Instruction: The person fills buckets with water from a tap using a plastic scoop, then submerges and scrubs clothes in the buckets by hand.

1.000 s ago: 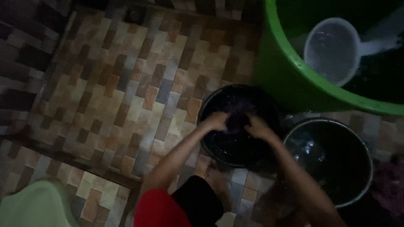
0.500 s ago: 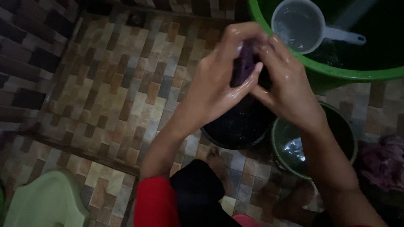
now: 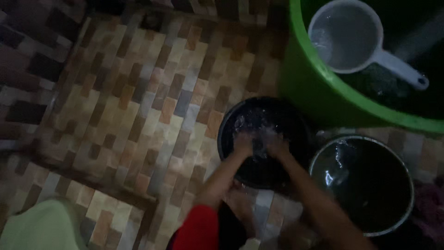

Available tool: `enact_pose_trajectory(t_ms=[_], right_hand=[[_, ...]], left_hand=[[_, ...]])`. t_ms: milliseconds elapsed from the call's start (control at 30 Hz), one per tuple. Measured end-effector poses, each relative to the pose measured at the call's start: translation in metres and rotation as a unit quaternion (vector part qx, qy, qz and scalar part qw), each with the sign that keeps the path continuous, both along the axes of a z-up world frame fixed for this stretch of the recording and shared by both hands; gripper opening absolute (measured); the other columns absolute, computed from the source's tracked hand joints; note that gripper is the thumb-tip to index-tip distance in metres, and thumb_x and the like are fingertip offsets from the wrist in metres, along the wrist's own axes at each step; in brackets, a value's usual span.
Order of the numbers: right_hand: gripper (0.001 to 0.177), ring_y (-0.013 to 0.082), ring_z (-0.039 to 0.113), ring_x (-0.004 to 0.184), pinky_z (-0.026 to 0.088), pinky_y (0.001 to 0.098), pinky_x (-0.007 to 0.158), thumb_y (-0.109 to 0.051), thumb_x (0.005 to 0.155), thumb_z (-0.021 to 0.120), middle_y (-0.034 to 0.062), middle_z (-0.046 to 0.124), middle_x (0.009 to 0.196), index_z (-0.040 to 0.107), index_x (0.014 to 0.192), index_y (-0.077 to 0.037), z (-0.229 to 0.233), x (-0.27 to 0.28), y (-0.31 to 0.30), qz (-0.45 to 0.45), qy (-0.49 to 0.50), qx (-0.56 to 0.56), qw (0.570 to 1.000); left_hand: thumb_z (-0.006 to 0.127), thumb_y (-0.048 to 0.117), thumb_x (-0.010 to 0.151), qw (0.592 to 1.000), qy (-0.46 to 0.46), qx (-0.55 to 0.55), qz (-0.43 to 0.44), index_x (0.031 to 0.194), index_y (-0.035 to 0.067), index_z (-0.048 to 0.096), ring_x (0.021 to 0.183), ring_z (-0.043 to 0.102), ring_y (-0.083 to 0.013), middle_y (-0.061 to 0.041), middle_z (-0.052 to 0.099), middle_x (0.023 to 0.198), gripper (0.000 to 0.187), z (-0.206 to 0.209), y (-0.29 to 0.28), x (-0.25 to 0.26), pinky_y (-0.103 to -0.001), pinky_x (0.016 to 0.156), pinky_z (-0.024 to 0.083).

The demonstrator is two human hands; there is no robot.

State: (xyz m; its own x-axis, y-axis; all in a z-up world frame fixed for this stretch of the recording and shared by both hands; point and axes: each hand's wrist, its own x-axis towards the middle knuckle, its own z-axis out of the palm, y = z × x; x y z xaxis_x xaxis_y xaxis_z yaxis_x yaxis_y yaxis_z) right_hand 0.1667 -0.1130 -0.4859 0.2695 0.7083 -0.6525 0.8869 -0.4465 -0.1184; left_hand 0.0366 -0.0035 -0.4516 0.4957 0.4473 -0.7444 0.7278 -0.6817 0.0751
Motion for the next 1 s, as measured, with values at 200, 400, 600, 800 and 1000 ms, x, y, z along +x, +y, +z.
enact_pose_trajectory(t_ms=[200, 400, 600, 800, 1000], right_hand=[[0.035, 0.0402, 0.058, 0.12, 0.049, 0.0513, 0.099, -0.026, 0.095, 0.06, 0.0223, 0.06, 0.131, 0.063, 0.124, -0.007, -0.013, 0.022, 0.017, -0.081, 0.017, 0.152, 0.985], [0.039, 0.045, 0.064, 0.119, 0.051, 0.047, 0.101, -0.018, 0.104, 0.055, 0.0318, 0.065, 0.128, 0.058, 0.131, 0.009, 0.132, 0.01, 0.04, -0.173, 0.195, 0.407, 0.876], [0.059, 0.0253, 0.066, 0.12, 0.051, 0.037, 0.105, -0.037, 0.107, 0.054, 0.0207, 0.068, 0.13, 0.049, 0.148, 0.004, 0.382, -0.006, -0.019, -0.304, 0.339, 0.469, 0.757], [0.063, 0.0304, 0.062, 0.126, 0.049, 0.0382, 0.108, -0.04, 0.113, 0.056, 0.023, 0.064, 0.14, 0.041, 0.157, 0.003, 0.41, 0.025, -0.109, -0.309, 0.152, 0.571, 0.746], [0.103, 0.0408, 0.039, 0.146, 0.043, 0.0676, 0.109, -0.062, 0.08, 0.064, 0.0214, 0.033, 0.164, 0.023, 0.16, -0.012, 0.289, -0.011, -0.115, -0.543, 0.489, 0.245, 0.637]], left_hand=[[0.085, 0.042, 0.075, 0.997, -0.058, -0.052, 0.019, 0.148, 0.008, 0.042, 0.142, 0.034, -0.0417, -0.021, 0.034, 0.156, 0.092, -0.079, 0.002, -0.007, -0.052, 0.116, 0.033], [0.085, 0.025, 0.071, 0.899, -0.417, -0.068, 0.115, 0.149, -0.001, 0.042, 0.14, 0.044, -0.038, -0.023, 0.047, 0.152, 0.093, -0.005, 0.005, -0.002, -0.042, 0.118, 0.035], [0.08, 0.012, 0.084, 0.781, -0.576, -0.091, 0.226, 0.154, 0.001, 0.04, 0.135, 0.057, -0.0375, -0.022, 0.058, 0.146, 0.082, 0.105, 0.013, -0.021, -0.043, 0.113, 0.045], [0.067, 0.003, 0.086, 0.719, -0.647, -0.101, 0.231, 0.143, 0.001, 0.036, 0.118, 0.066, -0.036, -0.024, 0.062, 0.125, 0.065, 0.271, 0.027, -0.03, -0.041, 0.099, 0.056], [0.061, -0.015, 0.078, 0.811, -0.584, -0.034, 0.015, 0.134, 0.004, 0.052, 0.128, 0.062, -0.0348, -0.019, 0.063, 0.13, 0.06, 0.364, -0.008, -0.016, -0.045, 0.11, 0.053]])
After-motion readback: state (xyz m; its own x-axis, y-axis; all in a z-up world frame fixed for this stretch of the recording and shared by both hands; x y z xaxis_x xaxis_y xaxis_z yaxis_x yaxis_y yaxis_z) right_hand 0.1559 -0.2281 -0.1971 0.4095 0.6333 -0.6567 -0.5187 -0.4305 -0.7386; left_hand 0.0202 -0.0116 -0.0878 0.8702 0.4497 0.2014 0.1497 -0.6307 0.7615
